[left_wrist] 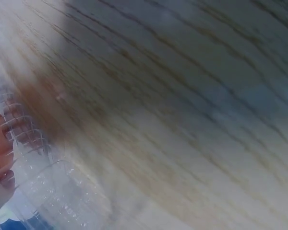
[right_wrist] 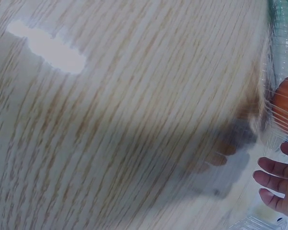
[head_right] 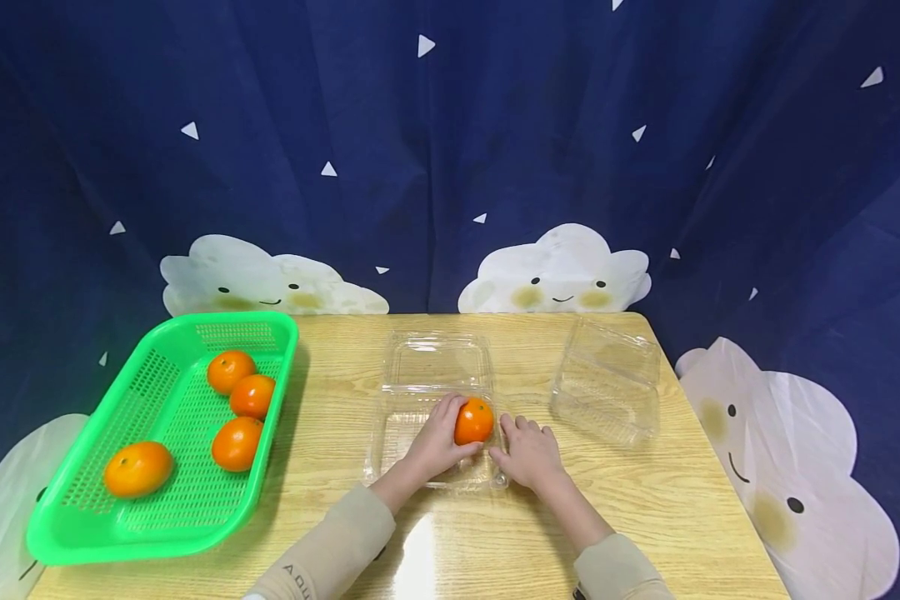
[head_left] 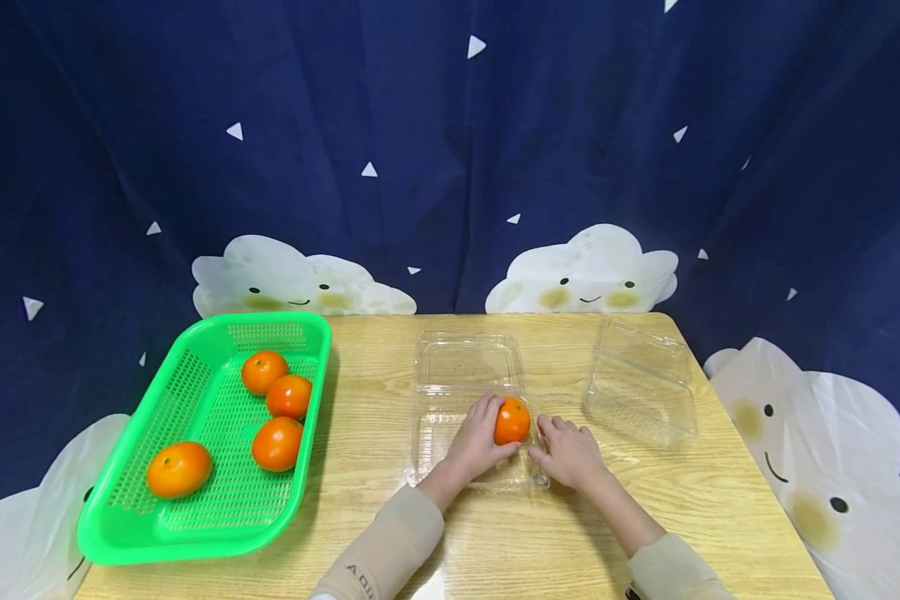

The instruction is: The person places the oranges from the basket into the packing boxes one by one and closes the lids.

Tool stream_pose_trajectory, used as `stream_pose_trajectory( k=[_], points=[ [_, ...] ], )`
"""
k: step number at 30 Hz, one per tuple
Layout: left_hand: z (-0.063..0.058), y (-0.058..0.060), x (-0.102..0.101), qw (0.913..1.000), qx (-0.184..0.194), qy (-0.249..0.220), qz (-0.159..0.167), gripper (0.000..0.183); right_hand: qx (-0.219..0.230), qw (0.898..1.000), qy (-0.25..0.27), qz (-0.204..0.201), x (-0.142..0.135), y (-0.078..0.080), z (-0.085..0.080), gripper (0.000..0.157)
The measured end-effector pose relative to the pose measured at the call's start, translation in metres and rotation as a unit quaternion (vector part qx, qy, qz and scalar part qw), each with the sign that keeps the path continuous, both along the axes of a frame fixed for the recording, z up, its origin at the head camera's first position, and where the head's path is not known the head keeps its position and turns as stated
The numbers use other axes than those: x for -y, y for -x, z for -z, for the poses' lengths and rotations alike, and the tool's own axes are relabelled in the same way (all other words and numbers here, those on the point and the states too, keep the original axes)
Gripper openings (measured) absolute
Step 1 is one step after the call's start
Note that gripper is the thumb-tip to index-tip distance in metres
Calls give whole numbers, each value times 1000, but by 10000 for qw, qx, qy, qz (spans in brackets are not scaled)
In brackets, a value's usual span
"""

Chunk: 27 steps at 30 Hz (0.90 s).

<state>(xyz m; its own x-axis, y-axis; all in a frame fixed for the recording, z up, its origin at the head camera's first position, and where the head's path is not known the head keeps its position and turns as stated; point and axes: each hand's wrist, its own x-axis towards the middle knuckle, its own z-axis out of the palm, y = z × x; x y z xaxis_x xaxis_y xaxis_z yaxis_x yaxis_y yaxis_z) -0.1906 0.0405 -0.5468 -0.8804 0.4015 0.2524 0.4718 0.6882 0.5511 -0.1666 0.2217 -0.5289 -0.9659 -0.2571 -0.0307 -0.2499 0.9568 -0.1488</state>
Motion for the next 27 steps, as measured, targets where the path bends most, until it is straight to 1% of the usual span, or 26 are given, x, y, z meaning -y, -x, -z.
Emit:
stream_pose_trajectory(
  k=[2, 6, 10, 16, 22, 27],
  points=[
    [0, 0, 0, 10000, 32, -41, 9, 71, 11, 10000, -4, 0, 0, 0, 0, 37],
    [1, 1, 1, 9995, 255, -193, 11, 70, 2, 10000, 2, -6, 0, 0, 1, 37],
    [2, 1, 0, 9984, 454, -329, -67, 69, -22, 10000, 31, 1, -1, 0, 1, 38],
    [3, 1, 0, 9978, 538, -344, -193, 71, -67, 10000, 27, -26, -1, 0, 2, 37],
    [4, 1, 1, 9975, 573, -362, -196, 72, -33, 10000, 48, -2, 0, 1, 2, 35],
    [5, 2, 4, 9957, 747, -533, -126, 72, -10, 10000, 66, 8, -1, 0, 2, 39]
  ],
)
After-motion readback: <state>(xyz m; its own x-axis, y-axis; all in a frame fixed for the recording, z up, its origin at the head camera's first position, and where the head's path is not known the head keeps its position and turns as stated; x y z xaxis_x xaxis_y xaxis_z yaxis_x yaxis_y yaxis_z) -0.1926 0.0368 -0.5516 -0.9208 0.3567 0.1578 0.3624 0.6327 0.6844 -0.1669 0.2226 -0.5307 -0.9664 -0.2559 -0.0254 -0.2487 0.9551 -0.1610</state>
